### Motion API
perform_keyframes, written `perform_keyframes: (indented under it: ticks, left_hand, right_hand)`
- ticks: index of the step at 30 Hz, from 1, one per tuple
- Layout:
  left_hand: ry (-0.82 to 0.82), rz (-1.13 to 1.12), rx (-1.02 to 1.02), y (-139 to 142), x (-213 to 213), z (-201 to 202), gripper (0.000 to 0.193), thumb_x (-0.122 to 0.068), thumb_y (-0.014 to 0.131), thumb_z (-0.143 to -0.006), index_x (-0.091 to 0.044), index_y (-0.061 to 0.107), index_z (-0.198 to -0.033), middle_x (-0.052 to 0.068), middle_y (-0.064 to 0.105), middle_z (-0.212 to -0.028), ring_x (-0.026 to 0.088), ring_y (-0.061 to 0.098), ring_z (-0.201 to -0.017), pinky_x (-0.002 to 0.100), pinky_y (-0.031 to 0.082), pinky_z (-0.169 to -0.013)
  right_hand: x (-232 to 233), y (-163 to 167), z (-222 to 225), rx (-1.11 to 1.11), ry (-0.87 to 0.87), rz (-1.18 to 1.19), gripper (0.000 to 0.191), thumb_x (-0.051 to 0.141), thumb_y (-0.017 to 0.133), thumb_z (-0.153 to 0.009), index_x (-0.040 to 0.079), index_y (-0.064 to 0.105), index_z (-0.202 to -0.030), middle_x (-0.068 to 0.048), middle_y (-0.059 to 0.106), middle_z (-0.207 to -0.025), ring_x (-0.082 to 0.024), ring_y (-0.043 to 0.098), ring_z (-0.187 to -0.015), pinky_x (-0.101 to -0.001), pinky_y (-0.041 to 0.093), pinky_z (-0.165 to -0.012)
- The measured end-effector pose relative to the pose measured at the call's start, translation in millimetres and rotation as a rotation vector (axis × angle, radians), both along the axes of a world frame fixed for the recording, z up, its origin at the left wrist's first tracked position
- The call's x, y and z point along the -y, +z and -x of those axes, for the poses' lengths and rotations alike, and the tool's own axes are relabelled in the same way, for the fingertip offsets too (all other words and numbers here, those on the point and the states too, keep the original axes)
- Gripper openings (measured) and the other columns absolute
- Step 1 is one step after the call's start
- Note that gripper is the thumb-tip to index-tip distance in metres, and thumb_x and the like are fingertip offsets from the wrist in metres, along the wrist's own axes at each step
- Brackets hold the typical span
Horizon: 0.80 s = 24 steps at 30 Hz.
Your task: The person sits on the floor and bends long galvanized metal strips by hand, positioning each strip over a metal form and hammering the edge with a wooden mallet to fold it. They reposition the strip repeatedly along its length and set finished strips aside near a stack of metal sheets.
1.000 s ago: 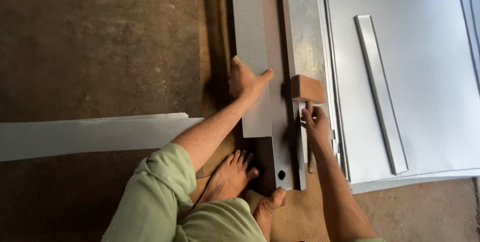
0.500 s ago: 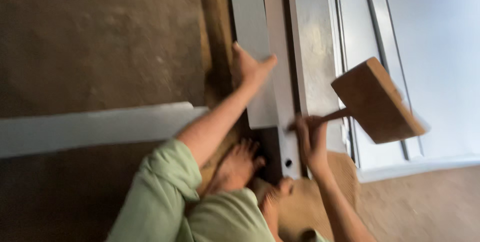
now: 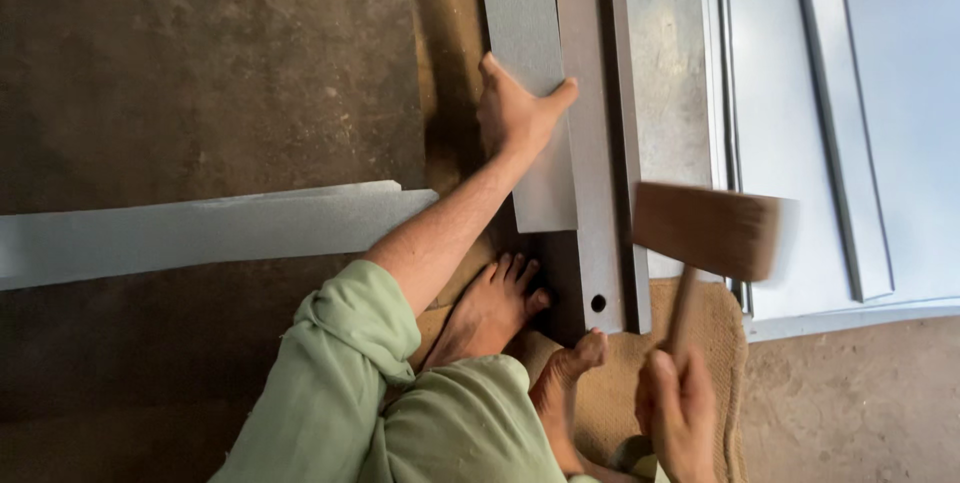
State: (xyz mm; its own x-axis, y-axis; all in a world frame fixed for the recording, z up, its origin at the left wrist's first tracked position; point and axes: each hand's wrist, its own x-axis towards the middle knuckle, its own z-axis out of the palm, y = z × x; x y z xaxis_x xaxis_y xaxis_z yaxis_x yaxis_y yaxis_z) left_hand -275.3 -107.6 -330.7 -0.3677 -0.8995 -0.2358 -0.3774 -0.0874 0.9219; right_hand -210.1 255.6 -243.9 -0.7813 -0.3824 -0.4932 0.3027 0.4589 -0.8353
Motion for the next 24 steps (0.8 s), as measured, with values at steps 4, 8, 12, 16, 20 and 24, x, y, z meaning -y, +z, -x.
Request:
perform_keyframes:
  ticks: [4, 8, 12, 16, 20, 24]
  left_hand:
    - [0.033, 0.049, 0.054, 3.3, -2.2, -0.1, 0.101, -0.040, 0.088, -0.068, 0.007, 0.033, -0.138, 0.026, 0.060, -0.124, 0.037, 0.068, -0.108, 0.047, 0.060, -0.090]
    - [0.047, 0.087, 0.052, 0.4, -1.5, 2.5, 0.097, -0.042, 0.089, -0.066, 0.006, 0.038, -0.134, 0.025, 0.064, -0.122, 0.039, 0.070, -0.107, 0.049, 0.059, -0.091]
    - [0.094, 0.177, 0.083, -10.8, -2.3, 6.0, 0.106, -0.041, 0.092, -0.062, 0.009, 0.033, -0.135, 0.029, 0.061, -0.121, 0.043, 0.067, -0.105, 0.052, 0.056, -0.088]
    - [0.068, 0.133, 0.051, -18.7, -7.4, 6.3, 0.100, -0.043, 0.090, -0.066, 0.007, 0.037, -0.134, 0.026, 0.065, -0.120, 0.040, 0.069, -0.107, 0.050, 0.057, -0.091]
    - [0.071, 0.156, 0.038, -17.6, -7.1, 8.1, 0.102, -0.042, 0.089, -0.064, 0.007, 0.035, -0.137, 0.026, 0.064, -0.123, 0.038, 0.069, -0.107, 0.048, 0.057, -0.091]
    - [0.116, 0.300, 0.027, -20.7, -5.1, 9.7, 0.107, -0.044, 0.093, -0.065, 0.009, 0.035, -0.137, 0.029, 0.064, -0.123, 0.041, 0.067, -0.110, 0.049, 0.056, -0.093]
  right_hand:
    - [-7.7, 13.8, 0.6, -0.323, 0.001, 0.464, 0.023, 0.031, 0.048, -0.107, 0.009, 0.051, -0.107, 0.001, 0.050, -0.064, -0.006, 0.041, -0.046, -0.0215, 0.034, -0.038]
    - [3.6, -4.6, 21.7, -0.442, 0.242, 0.229, 0.032, 0.033, 0.050, -0.109, 0.007, 0.050, -0.091, -0.001, 0.046, -0.066, -0.008, 0.042, -0.052, -0.0243, 0.036, -0.042]
    - [9.8, -15.3, 34.4, -0.351, 0.296, -0.379, 0.027, 0.027, 0.053, -0.099, 0.008, 0.056, -0.081, -0.003, 0.051, -0.050, -0.011, 0.047, -0.043, -0.0286, 0.036, -0.038]
    - [22.8, -12.2, 37.4, -0.370, 0.141, 0.143, 0.037, 0.032, 0.042, -0.110, 0.009, 0.047, -0.081, 0.003, 0.046, -0.056, -0.007, 0.042, -0.044, -0.0247, 0.033, -0.040]
    - [38.6, -11.1, 51.7, -0.494, 0.328, -0.205, 0.030, 0.032, 0.050, -0.104, 0.008, 0.053, -0.086, 0.002, 0.048, -0.051, -0.010, 0.044, -0.041, -0.0263, 0.034, -0.039]
    - [32.3, -17.8, 50.5, -0.281, 0.085, 0.275, 0.046, 0.039, 0.043, -0.111, 0.010, 0.047, -0.076, 0.004, 0.045, -0.054, -0.007, 0.043, -0.042, -0.0250, 0.031, -0.037]
